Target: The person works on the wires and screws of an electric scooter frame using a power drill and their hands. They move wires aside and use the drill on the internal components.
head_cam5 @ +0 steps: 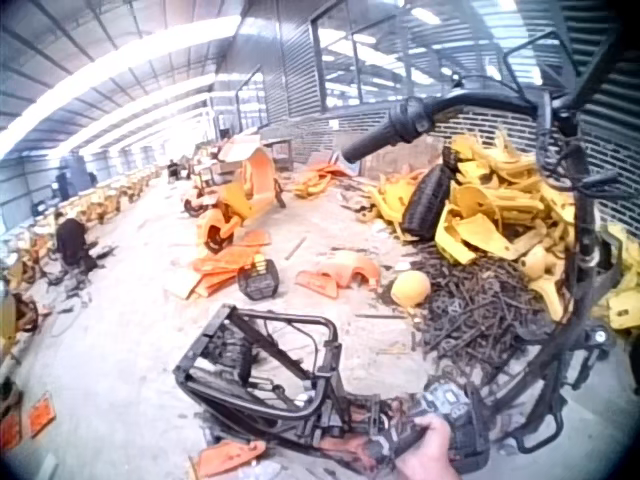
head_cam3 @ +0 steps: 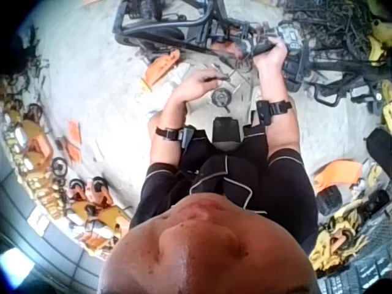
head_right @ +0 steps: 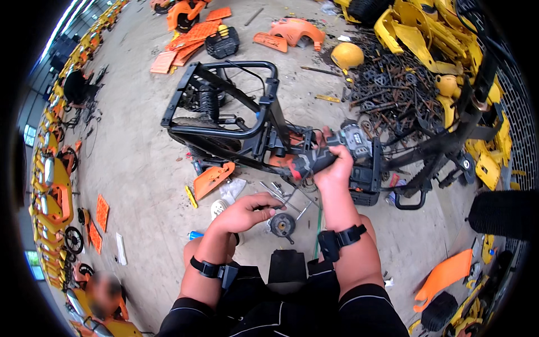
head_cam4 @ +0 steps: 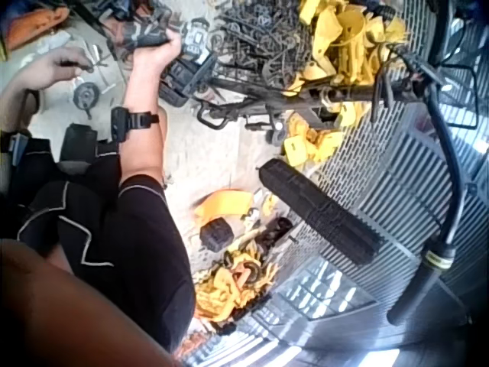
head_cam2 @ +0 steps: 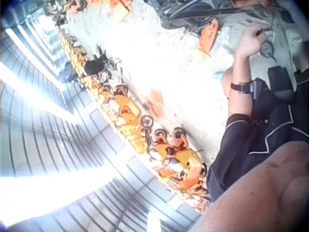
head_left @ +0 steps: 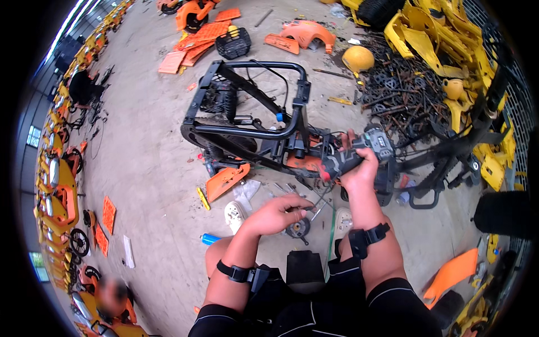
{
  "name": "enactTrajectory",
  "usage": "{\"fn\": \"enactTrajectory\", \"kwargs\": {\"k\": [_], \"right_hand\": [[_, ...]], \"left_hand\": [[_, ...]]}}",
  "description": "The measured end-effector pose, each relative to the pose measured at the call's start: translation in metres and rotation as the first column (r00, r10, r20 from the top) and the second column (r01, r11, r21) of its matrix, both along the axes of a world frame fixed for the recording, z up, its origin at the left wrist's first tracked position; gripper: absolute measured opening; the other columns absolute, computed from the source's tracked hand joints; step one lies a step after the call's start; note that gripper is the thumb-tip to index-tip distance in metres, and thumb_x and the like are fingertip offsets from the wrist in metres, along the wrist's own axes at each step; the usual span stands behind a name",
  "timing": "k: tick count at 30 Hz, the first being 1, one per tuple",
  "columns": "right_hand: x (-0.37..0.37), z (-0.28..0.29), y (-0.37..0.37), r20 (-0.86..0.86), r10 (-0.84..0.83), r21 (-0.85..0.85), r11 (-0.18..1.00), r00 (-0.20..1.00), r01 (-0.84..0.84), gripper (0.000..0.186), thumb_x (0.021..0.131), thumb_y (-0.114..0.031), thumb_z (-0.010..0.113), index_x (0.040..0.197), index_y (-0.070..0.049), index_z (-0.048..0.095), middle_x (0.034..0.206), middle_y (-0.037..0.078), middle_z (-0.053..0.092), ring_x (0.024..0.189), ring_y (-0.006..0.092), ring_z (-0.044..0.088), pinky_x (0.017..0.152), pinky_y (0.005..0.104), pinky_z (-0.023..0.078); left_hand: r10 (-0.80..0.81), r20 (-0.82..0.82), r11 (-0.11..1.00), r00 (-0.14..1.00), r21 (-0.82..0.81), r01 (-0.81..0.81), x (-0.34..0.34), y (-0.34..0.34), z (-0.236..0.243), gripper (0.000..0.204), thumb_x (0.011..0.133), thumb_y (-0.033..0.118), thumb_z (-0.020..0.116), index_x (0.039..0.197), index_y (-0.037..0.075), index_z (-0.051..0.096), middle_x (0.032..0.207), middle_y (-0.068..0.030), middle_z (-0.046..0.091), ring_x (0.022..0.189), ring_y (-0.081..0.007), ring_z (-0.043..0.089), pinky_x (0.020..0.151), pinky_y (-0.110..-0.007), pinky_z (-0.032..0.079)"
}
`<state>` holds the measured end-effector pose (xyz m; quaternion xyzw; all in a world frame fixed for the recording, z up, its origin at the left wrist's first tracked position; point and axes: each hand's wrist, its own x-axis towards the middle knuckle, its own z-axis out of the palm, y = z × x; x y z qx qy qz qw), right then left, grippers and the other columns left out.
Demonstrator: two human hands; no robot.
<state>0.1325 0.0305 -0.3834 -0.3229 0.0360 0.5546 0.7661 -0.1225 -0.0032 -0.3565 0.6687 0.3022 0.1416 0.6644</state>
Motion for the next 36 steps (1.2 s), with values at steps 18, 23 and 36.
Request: {"fn": "enactTrajectory", "kwargs": {"k": [18, 23, 36], "right_hand": [[-0.022, -0.002, -0.019, 0.029, 0.225, 0.095, 0.969, 0.974, -0.226, 0.061, 0.069, -0.008, 0.048, 0.129, -0.014, 0.054, 0.124, 0.001, 0.064, 0.103, 0.0239, 0.061, 0.083, 0.0356, 0.049], [-0.039, 0.007, -0.026, -0.025, 0.302, 0.087, 0.950, 0.953, -0.299, 0.067, 0.069, -0.005, 0.048, 0.135, -0.013, 0.048, 0.128, 0.004, 0.060, 0.115, 0.0316, 0.060, 0.087, 0.0407, 0.049], [-0.044, -0.006, -0.025, -0.048, 0.359, -0.030, 0.932, 0.932, -0.361, 0.058, 0.071, -0.004, 0.049, 0.129, -0.007, 0.051, 0.120, 0.005, 0.064, 0.109, 0.0254, 0.063, 0.090, 0.0408, 0.045]], "left_hand": [[-0.223, 0.434, 0.939, 0.873, -0.143, 0.311, -0.024, -0.009, 0.032, 0.018, 0.090, 0.008, 0.068, 0.103, -0.004, 0.070, 0.103, -0.0125, 0.064, 0.101, -0.0267, 0.059, 0.091, -0.037, 0.045], [-0.109, 0.671, 0.949, 0.733, -0.149, 0.278, -0.035, -0.003, 0.021, 0.020, 0.088, 0.015, 0.071, 0.097, -0.003, 0.071, 0.097, -0.0132, 0.066, 0.095, -0.0272, 0.060, 0.087, -0.040, 0.047], [0.445, 0.830, 0.895, 0.336, -0.428, -0.128, -0.065, 0.005, 0.022, 0.019, 0.090, 0.017, 0.069, 0.108, 0.016, 0.063, 0.095, -0.0018, 0.061, 0.084, -0.0194, 0.058, 0.088, -0.044, 0.043]]}}
